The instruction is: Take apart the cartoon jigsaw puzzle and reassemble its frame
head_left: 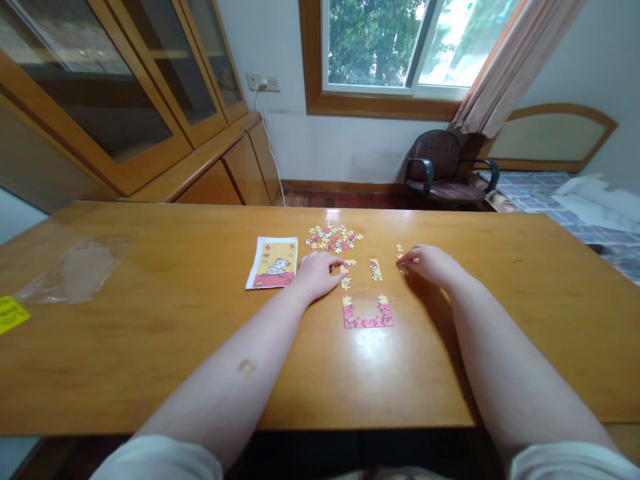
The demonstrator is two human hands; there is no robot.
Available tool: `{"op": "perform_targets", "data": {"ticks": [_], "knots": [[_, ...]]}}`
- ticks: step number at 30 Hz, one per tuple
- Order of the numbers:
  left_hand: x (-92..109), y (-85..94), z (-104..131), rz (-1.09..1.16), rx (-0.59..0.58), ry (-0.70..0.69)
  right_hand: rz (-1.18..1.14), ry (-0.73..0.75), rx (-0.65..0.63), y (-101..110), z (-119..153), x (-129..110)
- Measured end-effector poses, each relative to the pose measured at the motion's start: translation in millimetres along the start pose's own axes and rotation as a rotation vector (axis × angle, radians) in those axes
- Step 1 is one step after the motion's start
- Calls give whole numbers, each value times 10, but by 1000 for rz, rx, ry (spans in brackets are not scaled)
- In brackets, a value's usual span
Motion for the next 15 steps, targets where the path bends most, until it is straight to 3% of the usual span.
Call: {"op": "perform_targets", "data": {"ticks": [15], "knots": [[5, 1, 2, 6, 0, -3, 54, -106, 2, 27, 5, 22]]}}
Point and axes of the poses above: each hand's wrist, its own z-axis away from the middle knuckle, its own y-axis out of the back of the hand, x = y × z, the point moved 7 cm from there along -z, towards the middle knuckle, and after that the axes turned 11 degrees about -y, right-handed, at the moved point
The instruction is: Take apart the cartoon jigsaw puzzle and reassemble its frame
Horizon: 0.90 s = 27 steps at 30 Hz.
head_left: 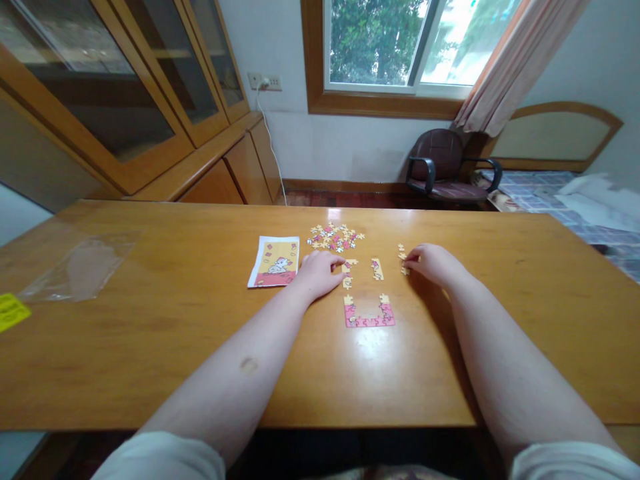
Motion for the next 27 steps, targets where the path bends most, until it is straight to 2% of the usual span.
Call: {"op": "perform_targets", "data": {"ticks": [3, 8, 14, 19, 27], "knots": [[2, 8, -1, 10, 0, 8, -21, -2, 23, 35, 14, 9], [2, 21, -2, 21, 17, 14, -95, 106, -20, 11, 23, -32], [-2, 18, -7, 23, 20, 12, -103, 85, -39, 5, -14, 62], [-14, 6, -6, 20, 21, 24, -121, 133, -71, -43, -20, 63], [-14, 8, 1, 26, 22, 24, -29, -34, -48, -51, -72, 194]]}}
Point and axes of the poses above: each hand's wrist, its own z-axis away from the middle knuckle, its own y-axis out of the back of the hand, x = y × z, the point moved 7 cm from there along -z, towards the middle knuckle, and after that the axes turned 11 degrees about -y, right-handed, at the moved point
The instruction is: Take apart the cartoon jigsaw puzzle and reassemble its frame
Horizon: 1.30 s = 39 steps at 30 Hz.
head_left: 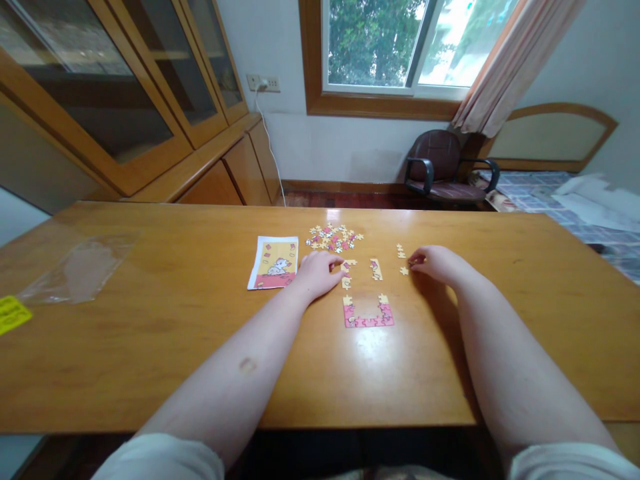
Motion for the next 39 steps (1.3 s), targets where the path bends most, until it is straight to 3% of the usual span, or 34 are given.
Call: {"op": "perform_targets", "data": {"ticks": [6, 11, 16, 21, 30, 39], "knots": [[-2, -4, 1, -2, 15, -20, 34, -65, 50, 99, 53, 45], [-5, -3, -1, 1, 12, -15, -107, -28, 55, 149, 136, -58], [-7, -12, -3, -3, 7, -24, -325, 39, -103, 56, 255, -320], [2, -5, -7, -20, -6, -15, -399, 78, -206, -68, 345, -520], [6, 8, -4, -26, -19, -2, -353, 130, -344, -166, 428, -679], [-4, -9, -6, -24, -19, -6, -300, 172, -384, -222, 447, -711]]}}
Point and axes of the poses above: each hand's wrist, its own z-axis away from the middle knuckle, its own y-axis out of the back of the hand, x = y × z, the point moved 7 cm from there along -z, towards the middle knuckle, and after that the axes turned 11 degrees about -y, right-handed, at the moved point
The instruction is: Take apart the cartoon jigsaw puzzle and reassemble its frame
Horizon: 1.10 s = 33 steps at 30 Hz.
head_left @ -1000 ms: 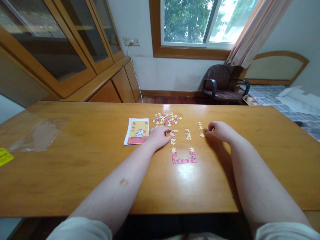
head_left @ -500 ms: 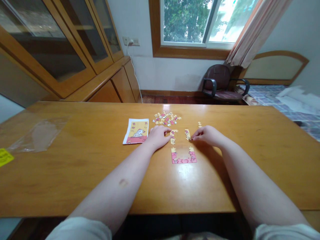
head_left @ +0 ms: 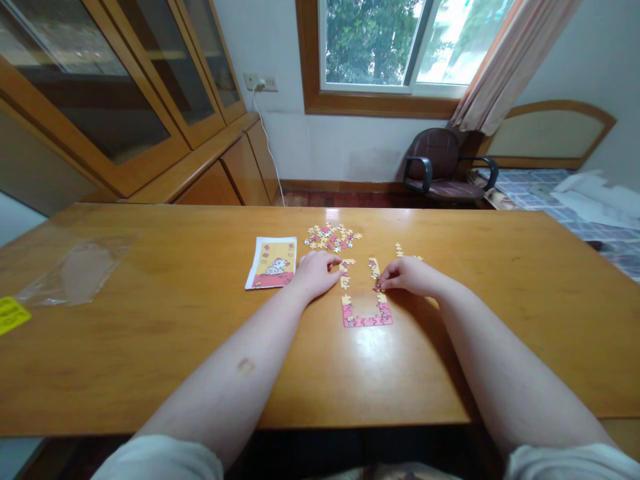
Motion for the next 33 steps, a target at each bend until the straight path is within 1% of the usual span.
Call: {"op": "perform_targets", "data": {"ticks": [5, 10, 21, 29, 31, 33], "knots": [[-8, -4, -3, -4, 5, -1, 13, 13, -31, -36, 13, -32], [-7, 3, -1, 0, 7, 4, 33, 3, -36, -46, -6, 0], [-4, -1, 3, -1, 2, 3, 59, -19, -13, -42, 16, -20], [-4, -2, 7, 9, -7, 20, 71, -5, -11, -62, 17, -47], [-1, -2, 6, 8, -1, 9, 75, 10, 1, -44, 38, -71], [-1, -2, 7, 7, 2, 6, 86, 25, 27, 23, 108, -108]]}}
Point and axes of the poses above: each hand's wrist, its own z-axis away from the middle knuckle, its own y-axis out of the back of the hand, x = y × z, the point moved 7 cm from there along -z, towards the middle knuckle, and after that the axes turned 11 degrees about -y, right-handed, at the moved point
